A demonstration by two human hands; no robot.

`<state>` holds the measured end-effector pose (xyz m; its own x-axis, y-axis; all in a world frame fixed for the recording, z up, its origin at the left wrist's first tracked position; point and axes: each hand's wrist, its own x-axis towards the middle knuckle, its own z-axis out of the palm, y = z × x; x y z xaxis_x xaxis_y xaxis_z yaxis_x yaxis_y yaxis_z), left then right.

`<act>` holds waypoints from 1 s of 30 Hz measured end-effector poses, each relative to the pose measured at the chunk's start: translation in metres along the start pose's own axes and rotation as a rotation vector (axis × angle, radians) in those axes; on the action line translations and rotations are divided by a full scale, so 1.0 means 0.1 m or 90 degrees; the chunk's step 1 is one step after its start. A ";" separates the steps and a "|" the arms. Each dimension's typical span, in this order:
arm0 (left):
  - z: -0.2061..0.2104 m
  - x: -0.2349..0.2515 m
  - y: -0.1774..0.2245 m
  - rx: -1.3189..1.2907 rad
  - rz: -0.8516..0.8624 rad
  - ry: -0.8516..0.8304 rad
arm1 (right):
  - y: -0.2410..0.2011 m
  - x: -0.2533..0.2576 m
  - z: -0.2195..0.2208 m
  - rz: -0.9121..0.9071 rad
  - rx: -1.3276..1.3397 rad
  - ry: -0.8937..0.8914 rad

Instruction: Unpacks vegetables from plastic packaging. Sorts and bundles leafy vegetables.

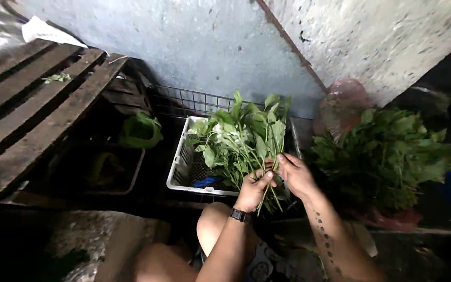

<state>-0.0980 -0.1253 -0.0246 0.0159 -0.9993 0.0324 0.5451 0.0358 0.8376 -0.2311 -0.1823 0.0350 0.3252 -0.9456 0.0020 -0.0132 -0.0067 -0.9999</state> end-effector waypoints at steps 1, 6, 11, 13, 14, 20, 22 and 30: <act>0.01 0.00 0.00 -0.004 0.002 0.011 | 0.02 0.00 0.00 0.005 0.031 -0.006; 0.03 -0.03 -0.01 0.007 0.009 -0.023 | 0.14 -0.08 -0.01 0.036 0.140 -0.010; -0.01 -0.03 -0.01 0.031 -0.011 -0.072 | 0.15 -0.14 -0.09 -0.028 0.084 -0.044; 0.03 -0.03 -0.03 0.030 -0.024 -0.040 | 0.15 -0.14 -0.09 -0.050 0.039 -0.015; 0.06 -0.02 -0.02 0.033 -0.030 -0.013 | 0.15 -0.12 -0.09 -0.061 0.016 0.016; 0.15 0.06 -0.05 0.006 -0.051 0.026 | 0.08 -0.05 0.00 0.028 0.145 0.159; 0.15 0.07 -0.05 0.015 -0.059 0.038 | 0.02 -0.02 0.08 0.050 0.173 0.151; 0.03 0.18 -0.06 0.034 0.008 0.269 | -0.03 -0.06 0.36 -0.015 -0.164 0.194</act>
<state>-0.1033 -0.1434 -0.0274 0.3699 -0.9125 -0.1746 0.4988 0.0365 0.8660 -0.1992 -0.1655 0.0373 0.0328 -0.9971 0.0682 -0.2580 -0.0744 -0.9633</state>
